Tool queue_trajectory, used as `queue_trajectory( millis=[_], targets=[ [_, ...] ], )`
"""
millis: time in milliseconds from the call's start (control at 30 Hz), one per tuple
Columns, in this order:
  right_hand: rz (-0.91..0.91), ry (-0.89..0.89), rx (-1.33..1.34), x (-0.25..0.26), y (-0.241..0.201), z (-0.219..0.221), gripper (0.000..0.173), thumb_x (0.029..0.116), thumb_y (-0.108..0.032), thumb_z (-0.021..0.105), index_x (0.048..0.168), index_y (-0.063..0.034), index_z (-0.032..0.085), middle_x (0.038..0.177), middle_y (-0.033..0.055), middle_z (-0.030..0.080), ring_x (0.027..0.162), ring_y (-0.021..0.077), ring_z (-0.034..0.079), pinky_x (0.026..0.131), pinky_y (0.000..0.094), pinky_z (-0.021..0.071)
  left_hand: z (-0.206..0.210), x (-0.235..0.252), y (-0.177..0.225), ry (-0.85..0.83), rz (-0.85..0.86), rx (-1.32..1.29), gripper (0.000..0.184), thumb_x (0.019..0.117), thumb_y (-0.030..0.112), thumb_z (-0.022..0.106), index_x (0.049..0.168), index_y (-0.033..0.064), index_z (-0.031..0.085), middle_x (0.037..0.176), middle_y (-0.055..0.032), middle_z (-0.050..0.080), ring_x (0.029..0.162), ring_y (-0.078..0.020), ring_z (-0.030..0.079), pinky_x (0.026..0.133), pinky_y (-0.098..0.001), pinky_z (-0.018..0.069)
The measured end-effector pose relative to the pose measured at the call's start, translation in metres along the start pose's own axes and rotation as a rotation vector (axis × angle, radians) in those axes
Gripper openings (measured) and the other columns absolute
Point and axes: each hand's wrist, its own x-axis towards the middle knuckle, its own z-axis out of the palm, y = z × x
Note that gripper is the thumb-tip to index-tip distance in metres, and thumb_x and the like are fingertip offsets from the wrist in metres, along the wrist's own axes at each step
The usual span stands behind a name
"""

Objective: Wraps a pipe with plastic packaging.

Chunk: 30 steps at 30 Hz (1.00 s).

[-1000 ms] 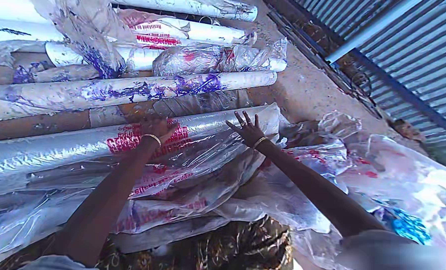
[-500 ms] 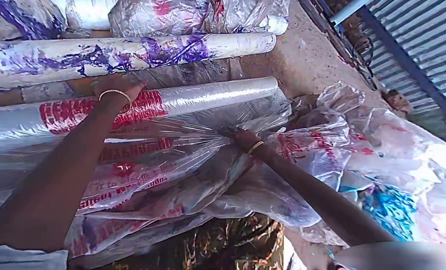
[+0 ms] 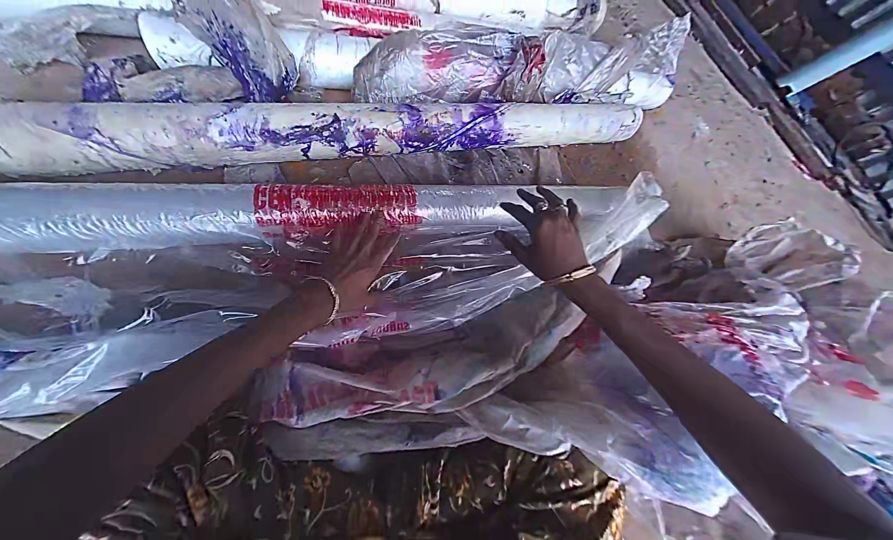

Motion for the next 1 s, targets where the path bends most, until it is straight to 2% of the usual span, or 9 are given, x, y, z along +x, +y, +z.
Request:
queue_trajectory(
  millis=[100,167,267,433,533,633,767,867,1000],
  targets=[
    [-0.055,-0.256,0.169,0.071,-0.080,0.040,0.057,0.1014,-0.035,0.064,0.153,-0.0149,0.050,0.160,0.0209,0.042,0.152,0.0459,0.029,0.113,0.0753,0.0212,0.011,-0.004,-0.004,0.093,-0.147,0.105,0.051,0.1042,0.011,0.055,0.150,-0.0085,0.044,0.158,-0.0337,0.036,0.151,-0.0459,0.032,0.123,-0.0541,0.0248],
    [-0.008,-0.428,0.198,0.102,-0.126,0.069,0.064,0.1043,-0.041,0.057,0.162,-0.0257,0.034,0.166,0.0203,0.031,0.156,0.0466,0.016,0.112,0.0821,0.0026,0.010,-0.003,0.006,0.025,-0.214,0.087,0.042,0.1053,-0.002,0.044,0.146,-0.0072,0.049,0.155,-0.0299,0.044,0.149,-0.0433,0.037,0.121,-0.0535,0.0292],
    [-0.028,-0.370,0.029,0.121,-0.149,0.104,0.073,0.0953,-0.062,0.060,0.159,-0.0340,0.039,0.149,0.0258,0.050,0.142,0.0484,0.041,0.111,0.0797,0.0161,0.005,-0.016,0.024,-0.145,-0.243,0.024,0.042,0.1071,-0.002,0.038,0.147,-0.0057,0.048,0.153,-0.0273,0.047,0.146,-0.0418,0.041,0.120,-0.0523,0.0320],
    [-0.144,-0.118,-0.023,0.129,-0.136,0.123,0.076,0.0891,-0.073,0.058,0.139,-0.0157,0.065,0.119,0.0267,0.069,0.115,0.0463,0.065,0.098,0.0645,0.0461,0.006,-0.034,0.049,-0.118,-0.358,-0.061,0.042,0.1056,-0.002,0.039,0.146,-0.0054,0.050,0.151,-0.0283,0.049,0.142,-0.0418,0.047,0.116,-0.0510,0.0374],
    [0.028,-0.308,0.004,0.158,-0.135,0.094,0.072,0.0981,-0.066,0.052,0.118,0.0017,0.068,0.114,0.0292,0.069,0.112,0.0471,0.066,0.089,0.0651,0.0483,0.008,-0.050,0.067,0.063,-0.285,-0.060,0.039,0.1021,-0.005,0.044,0.139,-0.0095,0.056,0.144,-0.0305,0.055,0.135,-0.0446,0.055,0.112,-0.0514,0.0426],
    [0.075,-0.378,0.007,0.174,-0.140,0.087,0.071,0.1012,-0.062,0.049,0.114,0.0049,0.068,0.115,0.0316,0.068,0.113,0.0494,0.064,0.090,0.0675,0.0468,0.003,-0.067,0.080,0.189,-0.281,-0.079,0.038,0.1014,0.000,0.049,0.137,-0.0101,0.059,0.144,-0.0324,0.055,0.134,-0.0452,0.056,0.114,-0.0497,0.0419],
    [0.095,-0.331,-0.020,0.151,-0.137,0.093,0.069,0.1022,-0.060,0.049,0.111,0.0055,0.068,0.114,0.0333,0.067,0.114,0.0507,0.063,0.090,0.0674,0.0462,-0.033,-0.083,0.066,-0.133,-0.121,-0.362,0.074,0.1066,0.043,0.052,0.159,-0.0045,0.029,0.164,-0.0310,0.027,0.155,-0.0436,0.024,0.126,-0.0540,0.0146],
    [0.085,-0.266,-0.024,0.142,-0.136,0.096,0.064,0.1037,-0.055,0.050,0.109,0.0058,0.068,0.110,0.0333,0.068,0.109,0.0515,0.065,0.087,0.0681,0.0474,-0.071,-0.113,0.019,-0.005,0.069,-0.328,0.086,0.0975,0.039,0.068,0.164,0.0086,0.023,0.171,-0.0171,0.017,0.160,-0.0351,0.007,0.118,-0.0730,-0.0034],
    [0.127,-0.235,-0.023,0.138,-0.140,0.100,0.058,0.1052,-0.051,0.050,0.109,0.0045,0.068,0.110,0.0336,0.068,0.109,0.0528,0.065,0.088,0.0700,0.0466,-0.089,-0.165,-0.134,0.062,-0.309,0.062,0.113,0.0805,0.037,0.088,0.166,0.0162,0.017,0.173,-0.0172,0.005,0.159,-0.0391,-0.006,0.117,-0.0750,-0.0044]
  ],
)
